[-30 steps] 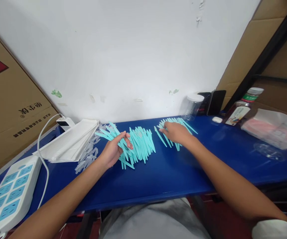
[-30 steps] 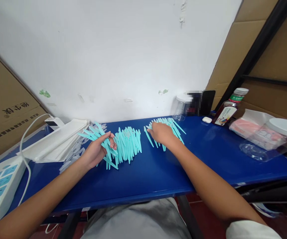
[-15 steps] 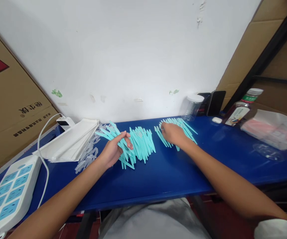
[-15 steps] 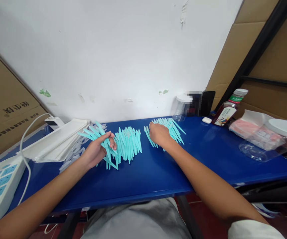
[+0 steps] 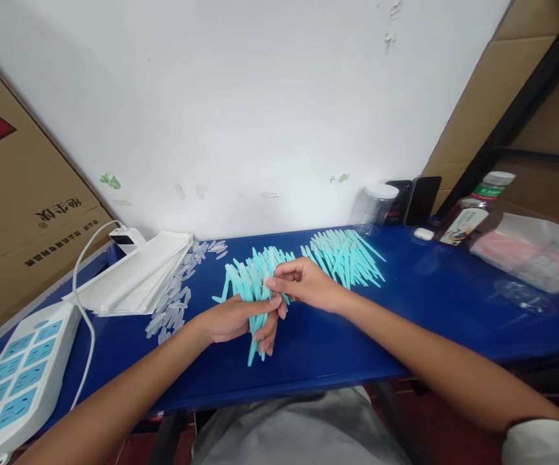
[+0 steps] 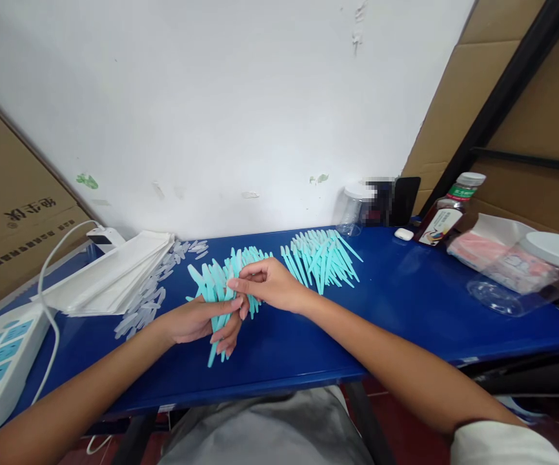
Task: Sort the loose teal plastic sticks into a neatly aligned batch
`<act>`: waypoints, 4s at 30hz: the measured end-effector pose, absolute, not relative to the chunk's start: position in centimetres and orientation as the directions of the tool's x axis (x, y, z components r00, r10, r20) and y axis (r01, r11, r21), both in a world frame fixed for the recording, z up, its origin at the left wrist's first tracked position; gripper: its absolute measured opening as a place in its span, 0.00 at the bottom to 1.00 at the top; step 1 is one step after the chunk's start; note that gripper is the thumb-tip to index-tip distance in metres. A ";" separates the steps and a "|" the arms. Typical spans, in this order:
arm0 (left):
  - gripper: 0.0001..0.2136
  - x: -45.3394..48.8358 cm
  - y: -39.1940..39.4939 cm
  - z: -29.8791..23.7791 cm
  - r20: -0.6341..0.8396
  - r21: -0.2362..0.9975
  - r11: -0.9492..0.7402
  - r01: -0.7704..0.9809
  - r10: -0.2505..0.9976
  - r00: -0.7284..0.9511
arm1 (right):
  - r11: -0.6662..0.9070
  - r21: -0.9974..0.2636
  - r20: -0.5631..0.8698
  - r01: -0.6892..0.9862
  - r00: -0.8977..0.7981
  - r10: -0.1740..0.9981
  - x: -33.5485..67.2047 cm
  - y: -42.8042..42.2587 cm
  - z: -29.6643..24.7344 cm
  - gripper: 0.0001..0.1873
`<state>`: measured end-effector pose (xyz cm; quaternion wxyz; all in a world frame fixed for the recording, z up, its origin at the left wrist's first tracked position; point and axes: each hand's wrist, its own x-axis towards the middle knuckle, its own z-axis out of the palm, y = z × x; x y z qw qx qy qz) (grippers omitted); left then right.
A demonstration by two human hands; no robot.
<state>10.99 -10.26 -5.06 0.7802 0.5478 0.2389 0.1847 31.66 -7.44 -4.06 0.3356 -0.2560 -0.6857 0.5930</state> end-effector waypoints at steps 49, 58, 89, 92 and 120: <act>0.15 9.4 -8.7 -5.4 -0.275 0.761 0.634 -0.140 0.510 0.815 | 0.177 -0.971 0.237 -0.160 -0.559 0.794 33.9 -4.8 -4.2 0.25; 0.16 9.9 -9.0 -5.4 -0.278 0.847 0.523 -0.089 0.579 0.766 | 0.262 -0.957 0.289 -0.124 -0.450 0.845 34.3 -4.8 -3.3 0.20; 0.15 9.7 -8.5 -5.6 -0.247 0.915 0.392 -0.096 0.731 0.637 | 0.185 -0.541 0.151 0.820 -0.122 0.981 40.3 2.9 -6.8 0.15; 0.16 9.7 -8.6 -5.5 -0.248 0.917 0.389 -0.092 0.733 0.633 | 0.178 -0.516 0.165 0.838 -0.106 0.980 40.3 2.6 -6.9 0.19; 0.21 11.0 -10.2 -5.5 -0.217 0.931 0.365 0.000 0.552 0.805 | 0.247 -0.964 0.238 -0.095 -0.722 0.650 31.5 -7.1 -4.0 0.23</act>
